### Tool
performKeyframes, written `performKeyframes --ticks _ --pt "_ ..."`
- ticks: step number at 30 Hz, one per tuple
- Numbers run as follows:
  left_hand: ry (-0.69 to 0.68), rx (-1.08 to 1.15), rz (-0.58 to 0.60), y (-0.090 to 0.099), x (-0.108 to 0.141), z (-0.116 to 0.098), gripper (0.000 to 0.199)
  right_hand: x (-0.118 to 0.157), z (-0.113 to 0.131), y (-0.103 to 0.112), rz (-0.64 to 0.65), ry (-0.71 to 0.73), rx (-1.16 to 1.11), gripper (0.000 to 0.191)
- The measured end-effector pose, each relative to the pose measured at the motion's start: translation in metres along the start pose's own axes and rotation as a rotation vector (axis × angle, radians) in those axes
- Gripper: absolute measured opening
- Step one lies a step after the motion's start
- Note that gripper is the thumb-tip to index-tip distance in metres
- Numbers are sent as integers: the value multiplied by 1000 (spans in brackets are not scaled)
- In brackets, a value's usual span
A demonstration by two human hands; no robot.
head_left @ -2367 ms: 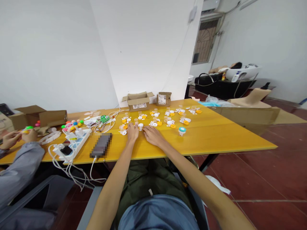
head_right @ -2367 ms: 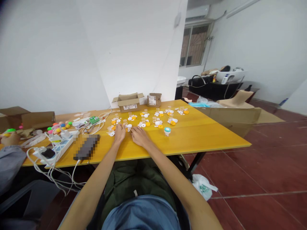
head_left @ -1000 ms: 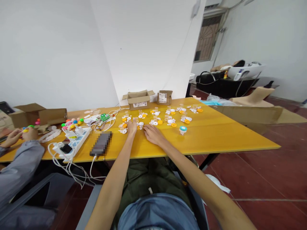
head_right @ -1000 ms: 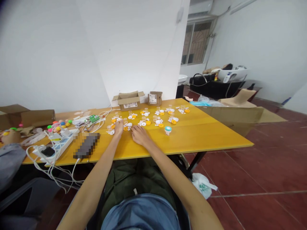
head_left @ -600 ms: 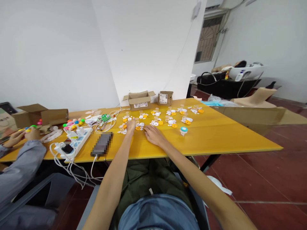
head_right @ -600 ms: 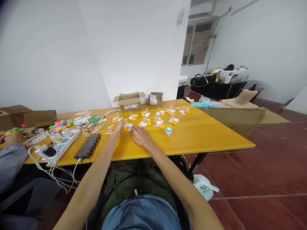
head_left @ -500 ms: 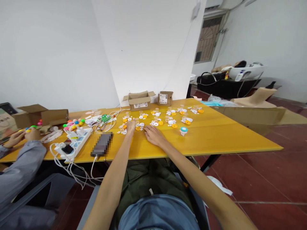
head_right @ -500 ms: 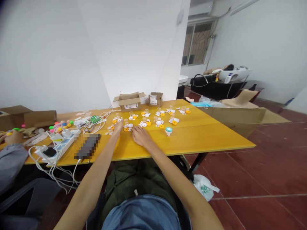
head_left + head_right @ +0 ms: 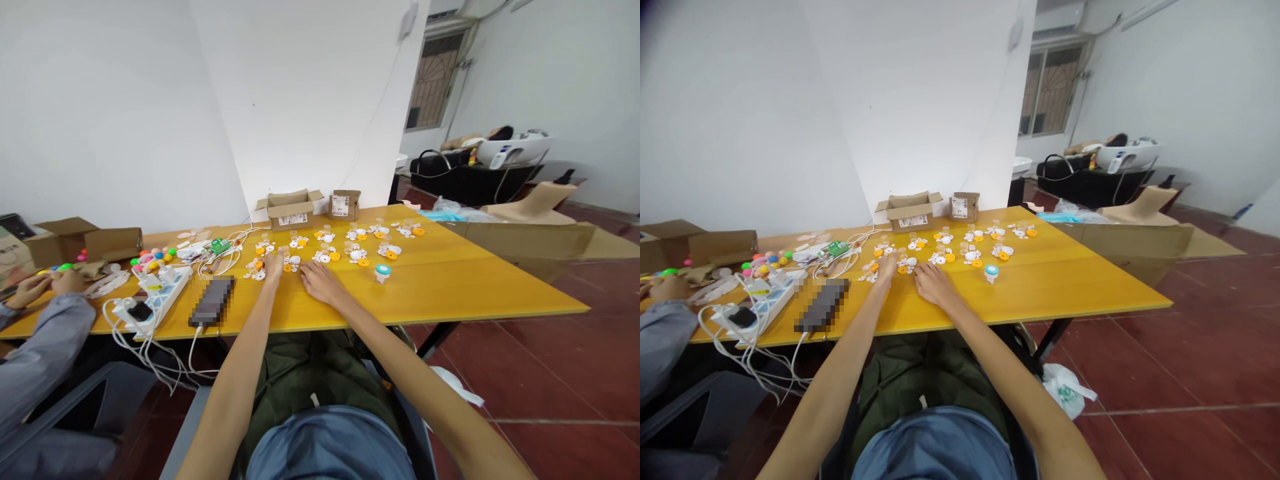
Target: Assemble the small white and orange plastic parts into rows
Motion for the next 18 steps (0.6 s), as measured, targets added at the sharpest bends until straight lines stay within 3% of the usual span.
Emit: performKeyframes --ticks 2,18 --pt "50 -11 -6 1 4 0 48 0 1 1 -2 4 -2 30" --pt "-34 -6 63 21 9 -1 31 1 2 4 23 0 26 29"
Point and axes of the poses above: each hand's wrist, its own x-axis away from the middle knuckle, its own y-axis out of the back of the hand, z = x × y, the point moved 4 cm from there along -x, towards the middle knuckle, and after that the axes turned 4 degrees about z, right-handed, at the moved point
